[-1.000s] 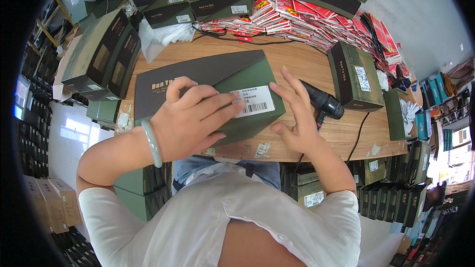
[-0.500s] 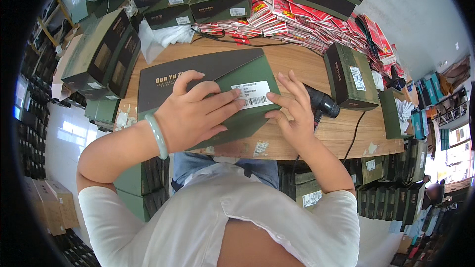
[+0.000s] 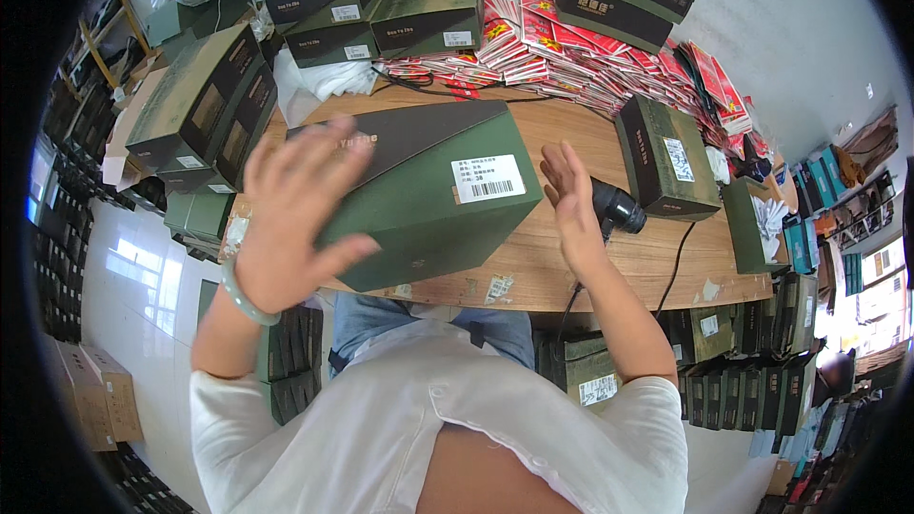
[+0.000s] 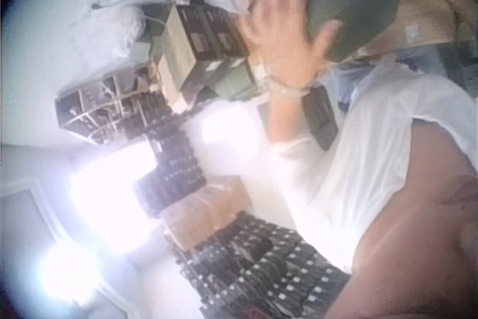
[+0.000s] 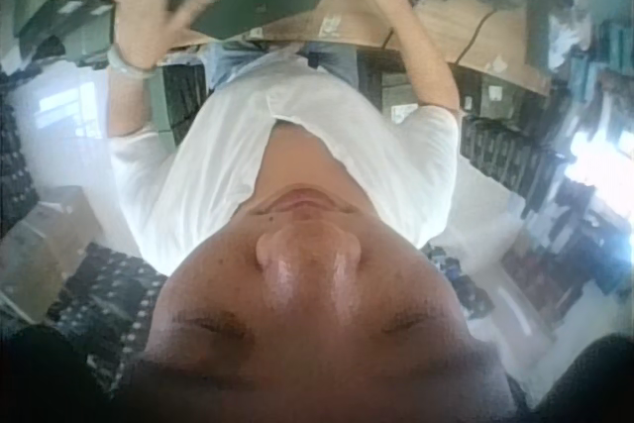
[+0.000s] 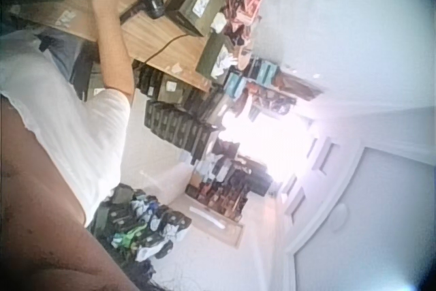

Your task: The person applies a label to a green shoebox, places a shoe and a red card inside, closes the box, and uses a hairdryer to heat the label. The person repeats the process with another shoebox.

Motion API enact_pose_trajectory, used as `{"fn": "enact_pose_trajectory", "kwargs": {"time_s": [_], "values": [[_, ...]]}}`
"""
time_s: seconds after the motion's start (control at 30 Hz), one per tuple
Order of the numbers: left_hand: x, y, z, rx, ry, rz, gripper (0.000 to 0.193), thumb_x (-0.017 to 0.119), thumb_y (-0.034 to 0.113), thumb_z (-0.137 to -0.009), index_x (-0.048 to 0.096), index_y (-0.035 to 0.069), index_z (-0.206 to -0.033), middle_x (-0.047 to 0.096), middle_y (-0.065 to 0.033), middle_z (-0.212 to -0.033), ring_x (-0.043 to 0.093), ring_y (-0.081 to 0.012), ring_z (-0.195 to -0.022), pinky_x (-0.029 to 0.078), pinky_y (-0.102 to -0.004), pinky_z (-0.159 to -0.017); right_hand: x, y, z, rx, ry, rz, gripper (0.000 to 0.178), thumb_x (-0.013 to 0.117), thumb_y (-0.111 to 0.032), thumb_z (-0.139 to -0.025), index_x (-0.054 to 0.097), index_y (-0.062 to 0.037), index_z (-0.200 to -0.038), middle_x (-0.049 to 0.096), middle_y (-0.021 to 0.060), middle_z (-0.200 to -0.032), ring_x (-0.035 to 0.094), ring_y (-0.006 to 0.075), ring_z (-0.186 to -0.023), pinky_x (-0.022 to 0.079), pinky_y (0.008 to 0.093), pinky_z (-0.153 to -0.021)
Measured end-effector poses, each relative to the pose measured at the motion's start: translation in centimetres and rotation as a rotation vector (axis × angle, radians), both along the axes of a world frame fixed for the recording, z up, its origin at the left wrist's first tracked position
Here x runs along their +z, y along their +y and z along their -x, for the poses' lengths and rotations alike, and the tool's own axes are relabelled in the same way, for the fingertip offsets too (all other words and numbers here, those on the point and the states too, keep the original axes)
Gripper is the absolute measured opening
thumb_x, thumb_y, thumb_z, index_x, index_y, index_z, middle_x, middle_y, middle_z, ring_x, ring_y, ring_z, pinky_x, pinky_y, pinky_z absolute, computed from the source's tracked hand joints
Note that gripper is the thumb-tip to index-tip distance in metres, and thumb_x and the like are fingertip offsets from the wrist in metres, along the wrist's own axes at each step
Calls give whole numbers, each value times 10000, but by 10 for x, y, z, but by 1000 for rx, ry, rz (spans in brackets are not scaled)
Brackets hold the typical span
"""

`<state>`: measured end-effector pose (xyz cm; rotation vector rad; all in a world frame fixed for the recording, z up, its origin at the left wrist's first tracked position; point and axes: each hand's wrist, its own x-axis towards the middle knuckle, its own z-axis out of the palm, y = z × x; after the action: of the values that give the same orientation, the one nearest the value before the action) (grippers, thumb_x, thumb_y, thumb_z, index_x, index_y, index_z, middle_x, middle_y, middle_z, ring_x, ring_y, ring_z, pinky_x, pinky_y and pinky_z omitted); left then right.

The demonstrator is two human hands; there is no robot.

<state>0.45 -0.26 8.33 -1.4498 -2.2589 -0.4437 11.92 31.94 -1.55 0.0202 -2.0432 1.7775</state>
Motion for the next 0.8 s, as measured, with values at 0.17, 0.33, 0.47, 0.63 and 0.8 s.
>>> {"fn": "enact_pose_trajectory", "kwargs": {"time_s": [0.17, 0.33, 0.47, 0.63, 0.8], "values": [[-99, -31, 16, 106, -771, -828, 671, 457, 371, -1002, 248, 9, -1527, 308, -166, -1555, 284, -268, -1439, 201, -358, -1173, -3, -26, 24, 90, -240, 269, 749, 490, -526, -981, 276, -34, -1504, 377, 166, -1496, 382, 270, -1364, 294, 406, -1118], [-97, -17, -29, 20, -1028, -929, 772, 440, 415, -985, 128, -8, -1550, 214, -176, -1587, 278, -261, -1431, 206, -360, -1167, -9, -44, -2, 68, -174, 318, 629, 510, -352, -990, 317, -16, -1486, 510, 109, -1351, 475, 188, -1235, 341, 335, -1067], [-115, -31, -61, -91, -888, -988, 924, 530, 490, -927, 68, -8, -1553, 221, -189, -1576, 304, -264, -1411, 242, -364, -1149, -33, -58, -47, 89, -110, 296, 651, 511, -346, -980, 288, 10, -1477, 517, 138, -1335, 499, 204, -1224, 372, 351, -1048], [-137, -49, -87, -116, -1006, -1141, 1092, 637, 588, -822, 84, -10, -1551, 282, -204, -1539, 380, -275, -1359, 313, -393, -1116, -48, -91, -91, 260, 37, 255, 863, 550, -376, -963, 23, 9, -1528, 350, 204, -1450, 415, 276, -1321, 321, 418, -1110], [-166, -69, -69, -112, -940, -1163, 1026, 606, 598, -829, 186, -18, -1534, 357, -180, -1498, 419, -268, -1324, 318, -392, -1111, -85, -106, -115, 234, 3, 79, 1054, 465, -649, -916, -136, -41, -1532, 128, 181, -1573, 162, 281, -1459, 195, 450, -1164]]}}
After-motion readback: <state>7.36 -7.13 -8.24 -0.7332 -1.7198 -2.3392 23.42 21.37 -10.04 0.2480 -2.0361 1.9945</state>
